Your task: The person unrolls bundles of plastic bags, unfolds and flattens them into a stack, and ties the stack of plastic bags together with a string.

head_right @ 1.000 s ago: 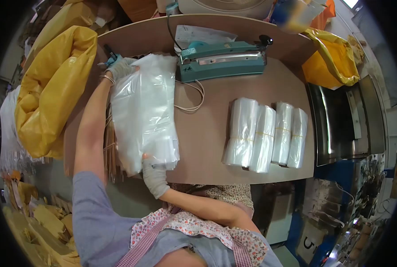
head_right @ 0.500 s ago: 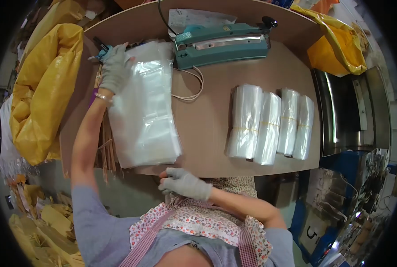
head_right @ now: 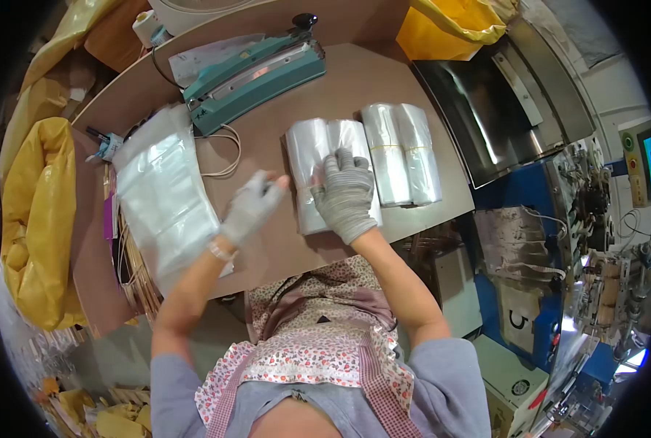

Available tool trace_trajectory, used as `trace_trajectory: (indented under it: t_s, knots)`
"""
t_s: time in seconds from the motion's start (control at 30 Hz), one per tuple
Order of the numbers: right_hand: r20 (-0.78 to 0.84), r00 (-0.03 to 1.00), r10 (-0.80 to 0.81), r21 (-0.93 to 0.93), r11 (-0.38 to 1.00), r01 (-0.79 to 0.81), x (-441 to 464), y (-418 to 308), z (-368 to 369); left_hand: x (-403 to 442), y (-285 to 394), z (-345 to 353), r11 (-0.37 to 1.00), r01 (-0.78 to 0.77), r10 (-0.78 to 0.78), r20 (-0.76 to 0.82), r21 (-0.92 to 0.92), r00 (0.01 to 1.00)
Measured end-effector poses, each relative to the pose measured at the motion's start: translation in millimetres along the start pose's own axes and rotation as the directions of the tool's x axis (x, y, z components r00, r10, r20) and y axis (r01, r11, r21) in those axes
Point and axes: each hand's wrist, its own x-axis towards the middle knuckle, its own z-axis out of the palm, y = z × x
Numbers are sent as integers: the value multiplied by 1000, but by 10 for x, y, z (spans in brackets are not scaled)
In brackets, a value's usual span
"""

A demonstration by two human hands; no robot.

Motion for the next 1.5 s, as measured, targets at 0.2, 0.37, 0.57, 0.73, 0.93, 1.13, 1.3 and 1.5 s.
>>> trace_trajectory:
  t_s: [0.2, 0.37, 0.57, 0.73, 0.93, 1.13, 1.3, 1.5]
  knots:
    - [178, 964, -198, 251, 956, 151, -87, 135, -213, 610, 92, 607, 966, 237, -238, 7, -106, 971]
    - [3, 931, -365, 318, 883, 345, -297, 215, -19, 295, 277, 515, 870, 302, -238, 205, -389, 949]
    - [46, 973, -226, 624, 767, 149, -381, -15, -317, -117, 154, 510, 514, 202, -175, 128, -833, 976]
    - [214, 675, -707, 665, 611, 429, -246, 41, -994, -302, -53, 172, 123, -42, -181, -64, -991, 981]
    - [272, 724, -634, 907, 421, 29, 280, 999, -1119, -525, -145, -441, 35, -232, -167, -235, -972, 958]
    - [-255, 948, 190, 691, 722, 42, 2553, 2361, -1256, -609, 93, -375, 39, -189, -187, -193, -981, 963]
    - [-399, 902, 165, -79, 974, -213, 3044, 2585, -1073, -545, 188, -193, 49, -128, -163, -134, -991, 978]
    - [325, 871, -368, 858, 501, -109, 678, 384, -630, -508, 209, 25, -45, -116, -299, -98, -992, 949]
